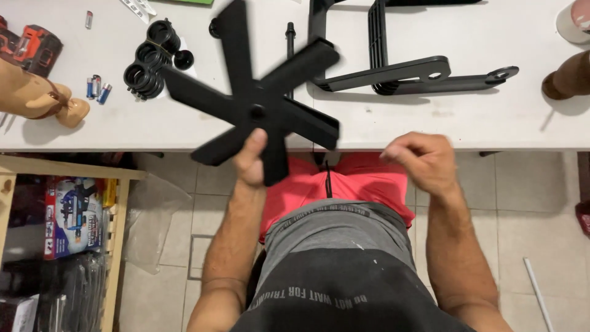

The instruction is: Unboxing a massage gun kit and assembling the associated storage stand.

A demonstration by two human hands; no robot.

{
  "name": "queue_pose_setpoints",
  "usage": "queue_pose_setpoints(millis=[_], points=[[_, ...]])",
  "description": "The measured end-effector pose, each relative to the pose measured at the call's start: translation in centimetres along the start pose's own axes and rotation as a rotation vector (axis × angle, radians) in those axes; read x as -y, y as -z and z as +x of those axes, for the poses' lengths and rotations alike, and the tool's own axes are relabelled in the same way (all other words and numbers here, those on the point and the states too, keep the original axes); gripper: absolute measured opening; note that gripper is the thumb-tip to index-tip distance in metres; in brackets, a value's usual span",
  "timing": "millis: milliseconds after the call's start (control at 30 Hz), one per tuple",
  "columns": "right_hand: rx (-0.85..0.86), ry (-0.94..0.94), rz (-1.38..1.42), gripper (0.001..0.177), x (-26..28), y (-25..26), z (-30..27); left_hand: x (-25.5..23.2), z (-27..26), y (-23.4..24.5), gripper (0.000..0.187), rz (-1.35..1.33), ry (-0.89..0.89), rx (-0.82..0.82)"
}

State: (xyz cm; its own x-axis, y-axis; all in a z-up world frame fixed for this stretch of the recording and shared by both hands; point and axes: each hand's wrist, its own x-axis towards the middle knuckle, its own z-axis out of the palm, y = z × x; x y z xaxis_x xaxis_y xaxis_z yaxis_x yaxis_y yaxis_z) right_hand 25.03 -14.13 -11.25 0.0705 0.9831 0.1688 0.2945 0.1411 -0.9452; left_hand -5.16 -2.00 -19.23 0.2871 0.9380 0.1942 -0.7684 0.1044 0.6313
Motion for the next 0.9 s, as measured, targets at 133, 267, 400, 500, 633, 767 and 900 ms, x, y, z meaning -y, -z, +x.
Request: queue_pose_setpoints(millis=[133,267,400,500,633,767,900], points=[[-0.269,0.036,-0.325,0.004,-2.1,4.6,-0.1,-3.1,1.0,0.5,0.044,-0.002,-0.11,-0.194],[-0.249,0.171,-0.834,0.029,-4.8,8.7,-0.8,-4.9,1.0,1.1,0.047,0.125,-0.068,-0.334],[-0.211,-0.064,-0.948,0.045,-3.6,9.0,-0.9,-4.6,1.3,1.5,0.044,0.176,-0.057,-0.318],[-0.271,-0.188,-0.732,0.066,-2.8,8.7,-0.7,-3.9,1.8,2.4,0.044,0.139,-0.032,-0.277],[-0.407,0.003,-0.849,0.047,-3.3,8.4,-0.1,-4.5,2.8,1.8,0.034,0.255,-0.001,-0.547],[-0.576,0.286,-0.961,0.007,-5.7,9.5,0.2,-6.9,3.0,1.2,0.033,0.481,0.204,-0.753],[-0.517,0.457,-0.865,0.014,-1.3,6.6,3.0,-7.0,3.1,5.3,0.042,0.575,0.005,-0.504]])
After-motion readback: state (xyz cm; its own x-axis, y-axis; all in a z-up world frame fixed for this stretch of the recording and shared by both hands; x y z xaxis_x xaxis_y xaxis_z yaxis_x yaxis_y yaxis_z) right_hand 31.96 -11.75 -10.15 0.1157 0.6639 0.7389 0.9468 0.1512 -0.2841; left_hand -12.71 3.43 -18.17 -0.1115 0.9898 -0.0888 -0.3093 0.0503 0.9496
